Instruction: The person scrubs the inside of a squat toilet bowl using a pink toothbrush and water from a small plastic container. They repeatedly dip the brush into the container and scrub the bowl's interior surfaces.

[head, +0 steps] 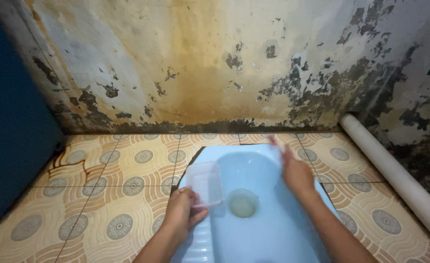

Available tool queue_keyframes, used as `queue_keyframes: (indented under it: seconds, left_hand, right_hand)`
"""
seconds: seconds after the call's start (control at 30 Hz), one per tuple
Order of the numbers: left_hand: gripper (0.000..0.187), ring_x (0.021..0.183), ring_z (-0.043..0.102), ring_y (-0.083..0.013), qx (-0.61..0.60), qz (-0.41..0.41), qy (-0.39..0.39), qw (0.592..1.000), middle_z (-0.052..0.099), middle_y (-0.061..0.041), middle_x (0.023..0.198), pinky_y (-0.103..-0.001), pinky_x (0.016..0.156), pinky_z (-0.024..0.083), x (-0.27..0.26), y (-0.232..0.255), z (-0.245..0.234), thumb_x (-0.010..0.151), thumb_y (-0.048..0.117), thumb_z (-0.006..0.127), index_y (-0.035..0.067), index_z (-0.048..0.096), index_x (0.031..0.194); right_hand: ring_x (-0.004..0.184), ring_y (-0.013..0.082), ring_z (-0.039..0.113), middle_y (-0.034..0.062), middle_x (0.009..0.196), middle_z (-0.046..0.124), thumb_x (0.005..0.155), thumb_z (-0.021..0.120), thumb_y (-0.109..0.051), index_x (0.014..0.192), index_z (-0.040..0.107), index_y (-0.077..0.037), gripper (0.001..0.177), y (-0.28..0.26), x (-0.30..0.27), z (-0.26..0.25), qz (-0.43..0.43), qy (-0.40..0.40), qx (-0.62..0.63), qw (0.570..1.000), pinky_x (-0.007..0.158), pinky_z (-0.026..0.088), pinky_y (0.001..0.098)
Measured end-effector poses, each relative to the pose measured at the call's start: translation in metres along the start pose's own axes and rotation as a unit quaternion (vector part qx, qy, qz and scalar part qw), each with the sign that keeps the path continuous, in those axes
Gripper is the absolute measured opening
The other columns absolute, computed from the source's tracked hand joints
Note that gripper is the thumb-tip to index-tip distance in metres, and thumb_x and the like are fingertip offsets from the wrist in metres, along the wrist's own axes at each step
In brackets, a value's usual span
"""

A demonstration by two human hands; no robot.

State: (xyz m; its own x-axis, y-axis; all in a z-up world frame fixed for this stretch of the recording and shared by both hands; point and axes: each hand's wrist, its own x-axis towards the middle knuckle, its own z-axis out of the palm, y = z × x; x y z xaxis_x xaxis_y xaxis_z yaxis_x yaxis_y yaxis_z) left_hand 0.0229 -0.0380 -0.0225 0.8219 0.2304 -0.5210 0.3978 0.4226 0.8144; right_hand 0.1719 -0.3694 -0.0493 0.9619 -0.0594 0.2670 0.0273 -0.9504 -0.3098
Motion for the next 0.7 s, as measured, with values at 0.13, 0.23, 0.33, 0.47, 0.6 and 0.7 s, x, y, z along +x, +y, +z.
queue_keyframes:
  seconds: [0.13,0.23,0.33,0.47,0.6,0.7]
  left_hand:
    - [0.027,0.091,0.061,-0.0265,0.009,-0.003,0.009,1.0,0.055,-0.009,0.106,-0.046,0.08,0.064,0.0,0.002,0.005,0.098,0.027,0.051,0.009,0.055,0.118]
    - [0.028,0.093,0.061,-0.025,-0.005,-0.021,0.003,1.0,0.056,-0.006,0.107,-0.046,0.08,0.062,-0.003,0.001,0.018,0.091,0.016,0.052,0.02,0.056,0.118]
    - [0.025,0.094,0.061,-0.0236,-0.006,-0.03,-0.012,0.999,0.055,-0.006,0.105,-0.045,0.08,0.063,-0.008,0.0,0.022,0.091,0.017,0.054,0.015,0.055,0.116]
    - [0.025,0.093,0.061,-0.0225,0.04,-0.016,-0.001,0.999,0.057,-0.006,0.105,-0.044,0.081,0.064,-0.008,-0.007,0.015,0.093,0.02,0.052,0.018,0.056,0.117]
    - [0.025,0.09,0.06,-0.0225,0.037,-0.006,-0.024,0.999,0.055,-0.007,0.104,-0.045,0.079,0.063,-0.01,-0.016,0.026,0.093,0.021,0.052,0.012,0.054,0.117]
    - [0.026,0.092,0.06,-0.0204,0.041,-0.004,-0.047,0.998,0.056,-0.005,0.106,-0.044,0.08,0.064,-0.015,-0.02,0.044,0.093,0.022,0.051,0.013,0.053,0.118]
  right_hand:
    - [0.076,0.0446,0.072,0.0267,0.082,0.071,0.097,0.044,-0.014,0.149,0.047,-0.019,0.052,-0.038,-0.006,0.021,-0.005,-0.002,-0.037,0.999,0.068,0.058,0.0585]
    - [0.081,0.0417,0.073,0.0234,0.085,0.073,0.105,0.041,-0.023,0.144,0.053,-0.021,0.041,-0.056,-0.013,0.047,-0.098,-0.069,-0.061,0.991,0.076,0.057,0.0574]
    - [0.086,0.043,0.073,0.0243,0.088,0.073,0.107,0.036,-0.031,0.142,0.056,-0.021,0.041,-0.038,-0.006,0.049,-0.034,-0.072,-0.033,0.996,0.081,0.056,0.0571]
    - [0.085,0.0438,0.074,0.0257,0.091,0.073,0.099,0.04,-0.016,0.151,0.045,-0.024,0.053,0.009,0.01,0.031,0.057,-0.024,-0.026,0.998,0.076,0.057,0.0577]
    - [0.089,0.0426,0.074,0.0247,0.095,0.075,0.11,0.035,-0.032,0.139,0.059,-0.018,0.04,0.019,-0.014,0.007,-0.008,-0.073,-0.074,0.995,0.082,0.057,0.0547]
    - [0.094,0.0421,0.072,0.0227,0.1,0.073,0.1,0.044,-0.038,0.142,0.056,-0.03,0.044,0.012,-0.043,-0.024,-0.029,-0.109,-0.064,0.992,0.085,0.056,0.0543]
